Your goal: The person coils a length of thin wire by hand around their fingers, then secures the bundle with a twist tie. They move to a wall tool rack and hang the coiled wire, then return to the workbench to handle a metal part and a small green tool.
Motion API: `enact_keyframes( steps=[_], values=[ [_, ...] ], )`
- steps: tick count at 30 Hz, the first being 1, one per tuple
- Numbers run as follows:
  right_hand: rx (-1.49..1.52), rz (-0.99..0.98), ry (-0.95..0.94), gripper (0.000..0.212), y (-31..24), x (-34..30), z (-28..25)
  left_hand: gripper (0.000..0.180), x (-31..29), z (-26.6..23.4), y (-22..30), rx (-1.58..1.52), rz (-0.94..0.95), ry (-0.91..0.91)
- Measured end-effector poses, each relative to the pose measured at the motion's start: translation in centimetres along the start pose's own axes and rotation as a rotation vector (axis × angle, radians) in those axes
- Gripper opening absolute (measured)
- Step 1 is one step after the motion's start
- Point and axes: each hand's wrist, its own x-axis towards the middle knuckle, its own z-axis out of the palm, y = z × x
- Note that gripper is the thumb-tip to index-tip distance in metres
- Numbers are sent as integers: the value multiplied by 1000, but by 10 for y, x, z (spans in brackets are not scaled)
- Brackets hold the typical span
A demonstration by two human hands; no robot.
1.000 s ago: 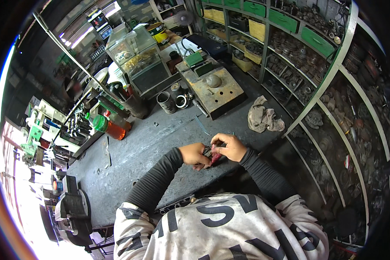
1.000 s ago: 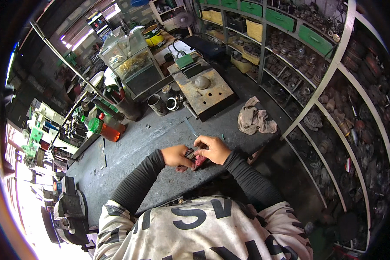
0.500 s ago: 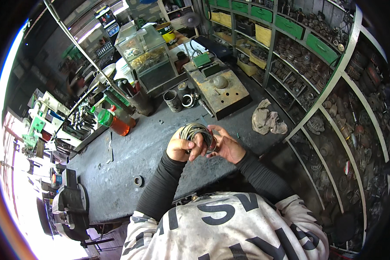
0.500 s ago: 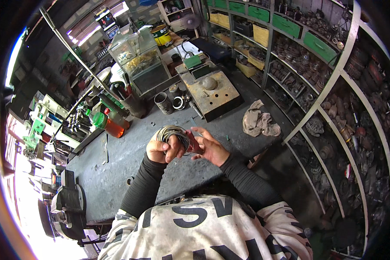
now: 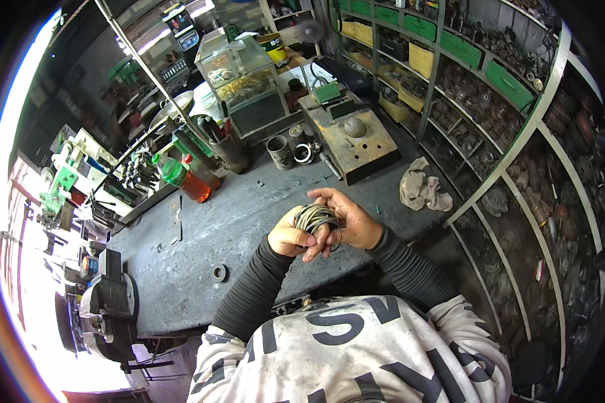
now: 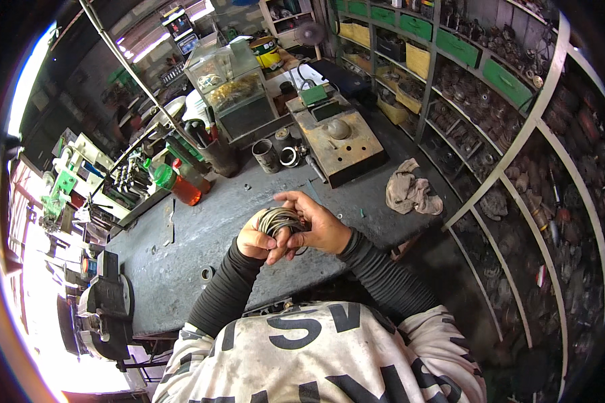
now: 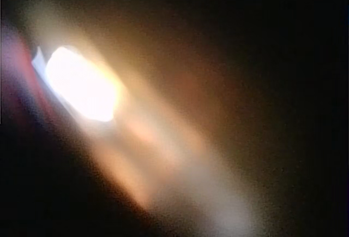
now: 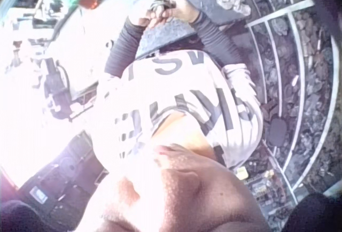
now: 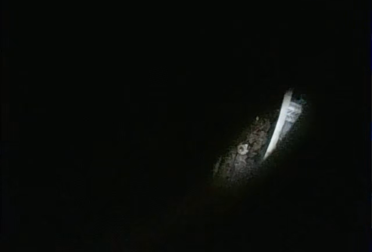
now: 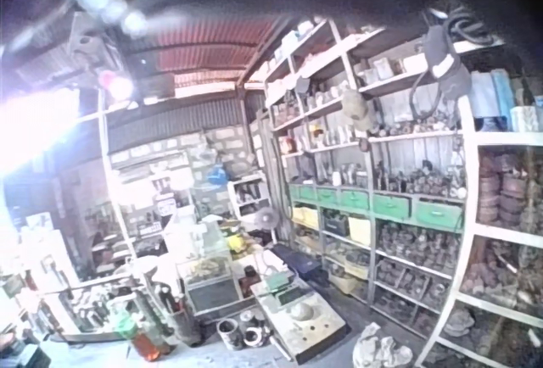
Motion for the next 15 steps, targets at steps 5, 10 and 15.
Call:
enact_keyframes(
  steps=[5,10,15],
  values=[
    [86,140,117,71,29,-8,-5,16,-8,-12,-9,-112,13,58],
    [259,279,-20,69,17,-5,1,15,-17,-25,-18,-55,-21,23],
    [198,238,44,70,35,-13,-5,17,-13,-20,-21,-67,-37,91]
  ],
)
